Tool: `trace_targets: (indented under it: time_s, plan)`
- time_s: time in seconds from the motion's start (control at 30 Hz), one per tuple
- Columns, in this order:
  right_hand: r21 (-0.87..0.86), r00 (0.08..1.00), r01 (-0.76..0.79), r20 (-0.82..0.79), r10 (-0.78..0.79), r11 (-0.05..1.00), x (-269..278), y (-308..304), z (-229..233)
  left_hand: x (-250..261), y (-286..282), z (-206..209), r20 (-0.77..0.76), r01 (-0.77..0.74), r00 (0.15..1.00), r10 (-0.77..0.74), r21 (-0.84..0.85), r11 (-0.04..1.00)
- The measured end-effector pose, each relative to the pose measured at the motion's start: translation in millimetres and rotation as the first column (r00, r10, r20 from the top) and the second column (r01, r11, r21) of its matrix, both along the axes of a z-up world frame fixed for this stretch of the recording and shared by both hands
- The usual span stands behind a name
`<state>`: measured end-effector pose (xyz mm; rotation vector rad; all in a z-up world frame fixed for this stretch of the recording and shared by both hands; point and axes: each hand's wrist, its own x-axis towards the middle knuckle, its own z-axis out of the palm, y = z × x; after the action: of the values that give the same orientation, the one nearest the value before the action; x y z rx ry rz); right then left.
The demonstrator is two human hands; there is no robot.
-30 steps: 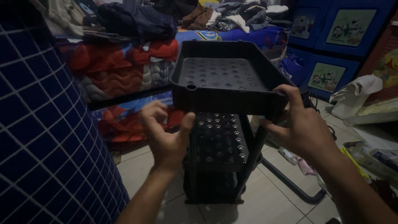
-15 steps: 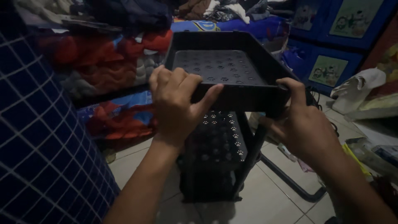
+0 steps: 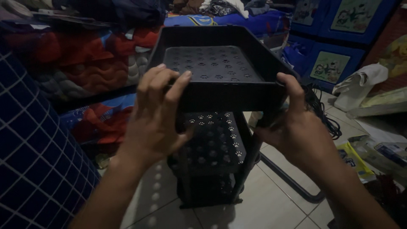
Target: The person assembles a black plastic rolling utility cart by inserting vertical support poles into the base, then stacking perforated trays onto the frame. The person secures the trays and attaches the handle to complete the cart.
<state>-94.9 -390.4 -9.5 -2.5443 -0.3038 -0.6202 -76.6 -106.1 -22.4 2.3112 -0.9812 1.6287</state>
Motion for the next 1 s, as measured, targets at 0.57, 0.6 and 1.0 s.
trace_targets:
  time_s: [0.57,0.6,1.0]
  plan:
    - [0.13,0.994,-0.094,-0.051,0.101,0.987,-0.2,-1.5,3.7,4.9,3.9,-0.4,0.011,0.02,1.0,-0.02,-0.028,0.999]
    - [0.133,0.993,-0.079,-0.072,0.09,0.988,-0.3,-1.9,4.5,3.2,4.7,0.1,-0.015,0.019,1.0,-0.02,-0.028,0.999]
    - [0.12,0.983,-0.154,-0.081,0.165,0.981,3.8,-13.6,0.3,6.4,4.6,-1.4,0.015,0.049,0.999,-0.048,-0.025,0.998]
